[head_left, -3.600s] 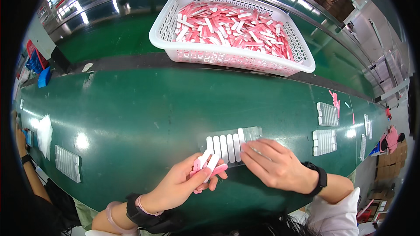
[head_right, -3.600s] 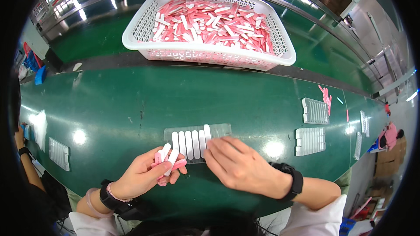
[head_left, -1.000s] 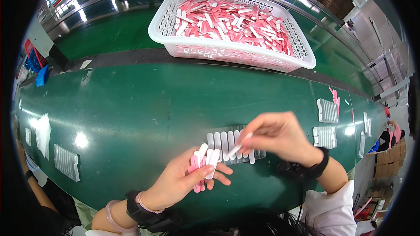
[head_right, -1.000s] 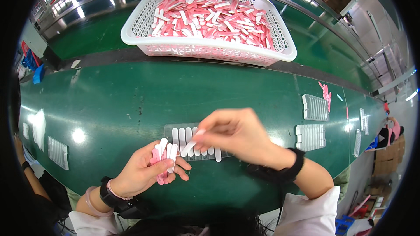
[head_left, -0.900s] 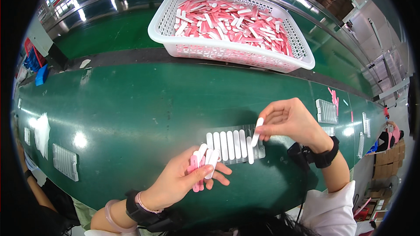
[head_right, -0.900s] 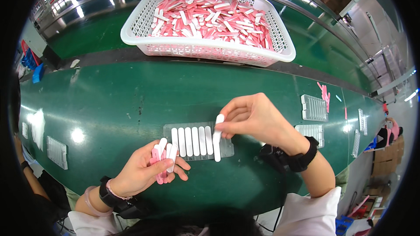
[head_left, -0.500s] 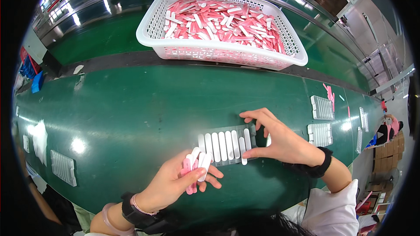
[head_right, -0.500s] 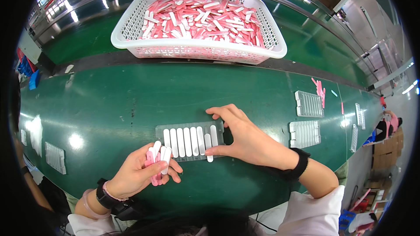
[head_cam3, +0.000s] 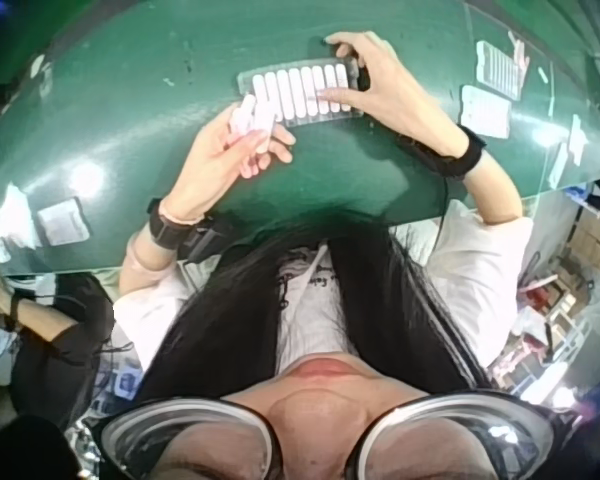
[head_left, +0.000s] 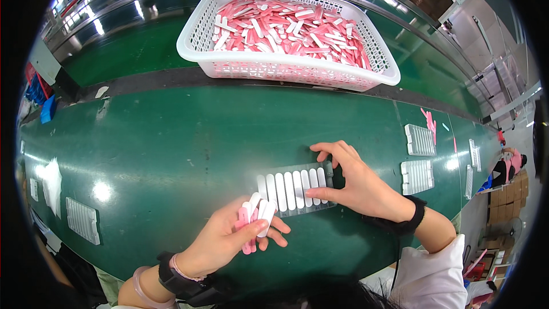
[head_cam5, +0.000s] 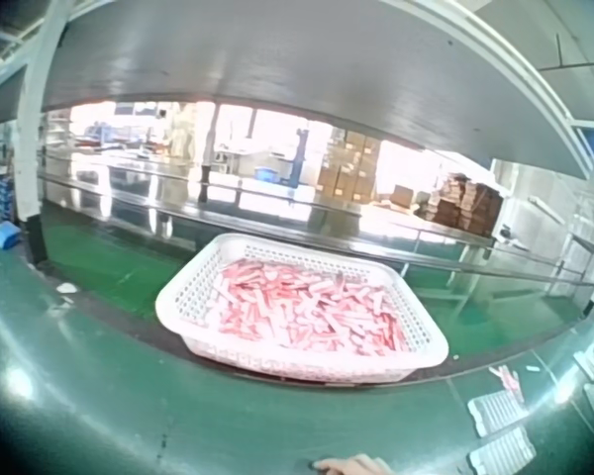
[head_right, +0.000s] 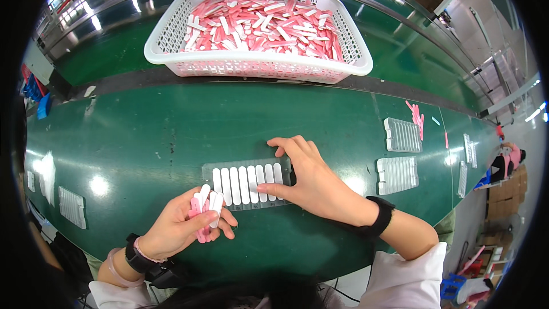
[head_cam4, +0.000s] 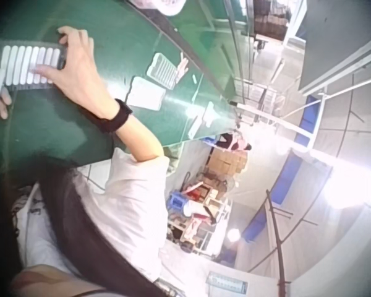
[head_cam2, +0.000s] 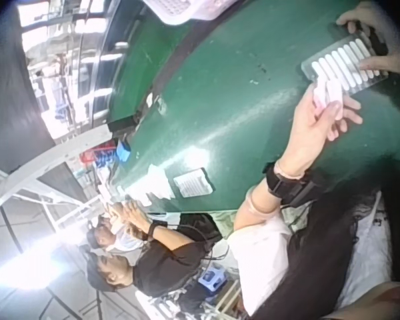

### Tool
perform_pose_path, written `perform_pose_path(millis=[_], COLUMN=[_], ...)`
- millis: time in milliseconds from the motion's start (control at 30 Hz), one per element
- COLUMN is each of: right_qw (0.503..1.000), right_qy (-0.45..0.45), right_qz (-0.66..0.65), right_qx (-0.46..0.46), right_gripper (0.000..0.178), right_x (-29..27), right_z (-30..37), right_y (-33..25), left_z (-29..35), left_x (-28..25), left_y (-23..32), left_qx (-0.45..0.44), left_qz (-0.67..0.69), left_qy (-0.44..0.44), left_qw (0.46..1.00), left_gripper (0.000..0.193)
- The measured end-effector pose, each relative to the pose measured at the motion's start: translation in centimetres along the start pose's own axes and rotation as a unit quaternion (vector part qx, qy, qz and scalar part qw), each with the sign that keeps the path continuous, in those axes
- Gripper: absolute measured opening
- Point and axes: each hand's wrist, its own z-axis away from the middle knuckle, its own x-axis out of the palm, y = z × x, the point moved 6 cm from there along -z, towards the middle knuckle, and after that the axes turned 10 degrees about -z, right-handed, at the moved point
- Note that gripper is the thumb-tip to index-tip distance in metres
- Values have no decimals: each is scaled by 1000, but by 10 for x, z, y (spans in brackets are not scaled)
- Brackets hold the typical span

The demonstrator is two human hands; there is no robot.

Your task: Assembling small white and pink plastic components into a clear tray on an assembly line.

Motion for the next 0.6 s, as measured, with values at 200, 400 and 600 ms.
perform_pose_path(millis=[200,400,600], right_qw=[999,985,970], right_qy=[9,-132,-121], right_qz=[45,54,113], right_qx=[-10,-94,-178], right_gripper=[59,86,89], right_x=[-3,-6,28], right_z=[-1,1,-47], right_y=[0,-15,-49], left_z=[-7,6,13], left_x=[2,10,36], left_y=[0,-3,-27], left_qx=[1,-24,-34], left_qz=[-7,-38,-39], left_qy=[-17,-130,-294], left_qw=[1000,990,954], left_gripper=[28,35,46])
